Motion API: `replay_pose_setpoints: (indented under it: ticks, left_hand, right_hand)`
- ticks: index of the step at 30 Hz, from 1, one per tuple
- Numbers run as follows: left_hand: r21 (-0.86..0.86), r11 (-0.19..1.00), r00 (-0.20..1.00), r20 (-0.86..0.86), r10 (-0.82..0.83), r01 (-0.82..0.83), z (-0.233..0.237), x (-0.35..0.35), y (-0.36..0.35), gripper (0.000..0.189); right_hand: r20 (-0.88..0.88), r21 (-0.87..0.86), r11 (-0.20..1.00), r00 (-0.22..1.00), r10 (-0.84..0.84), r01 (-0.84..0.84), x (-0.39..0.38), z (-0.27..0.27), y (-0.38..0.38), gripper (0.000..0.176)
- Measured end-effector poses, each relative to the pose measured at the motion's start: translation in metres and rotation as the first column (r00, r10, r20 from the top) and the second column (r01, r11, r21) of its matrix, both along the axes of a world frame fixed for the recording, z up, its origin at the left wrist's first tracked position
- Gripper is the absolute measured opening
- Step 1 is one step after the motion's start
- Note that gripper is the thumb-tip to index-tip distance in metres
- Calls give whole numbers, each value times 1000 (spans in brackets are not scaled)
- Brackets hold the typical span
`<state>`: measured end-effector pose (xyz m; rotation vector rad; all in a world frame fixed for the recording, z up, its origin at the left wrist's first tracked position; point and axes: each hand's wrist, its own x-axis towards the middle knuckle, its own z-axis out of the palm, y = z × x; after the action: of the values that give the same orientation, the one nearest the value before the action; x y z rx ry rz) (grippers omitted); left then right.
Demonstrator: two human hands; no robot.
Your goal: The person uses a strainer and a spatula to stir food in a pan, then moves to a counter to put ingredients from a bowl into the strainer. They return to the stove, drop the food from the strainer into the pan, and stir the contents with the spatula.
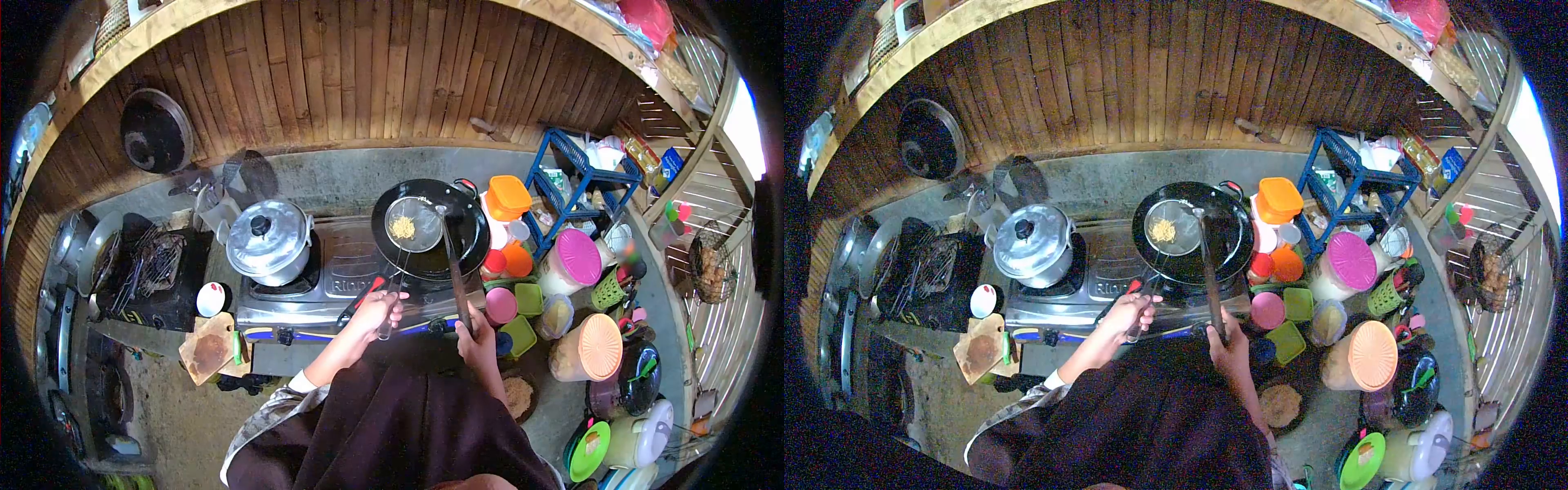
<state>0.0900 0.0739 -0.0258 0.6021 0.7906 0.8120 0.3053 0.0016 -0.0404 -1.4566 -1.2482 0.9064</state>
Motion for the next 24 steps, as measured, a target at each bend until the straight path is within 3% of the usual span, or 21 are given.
replay_pose_setpoints:
  ticks: [5,8,10,13,16,20,24]
  left_hand:
    - [14,1000,999,-47,1,0,2,4,-3,23]
    - [25,1000,999,-50,-9,10,5,7,-7,21]
    - [23,1000,999,-45,-13,14,7,9,-9,20]
    - [32,999,996,-88,-31,33,7,12,-14,23]
    - [39,998,995,-96,-38,42,2,13,-15,23]
    - [25,999,997,-61,-46,47,-2,11,-15,23]
    - [16,999,999,-43,-31,32,-3,10,-13,22]
  right_hand:
    - [35,2,999,998,48,-48,-5,9,-3,42]
    - [-40,-56,997,998,55,-57,-7,6,-1,43]
    - [103,120,990,993,66,-78,-4,-12,8,46]
    - [86,172,984,996,36,-51,-1,-17,12,45]
    - [14,114,992,999,-47,45,-1,-4,12,42]
    - [-111,49,998,993,-41,47,-1,14,9,44]
    - [-5,25,1000,1000,-14,14,10,-9,7,47]
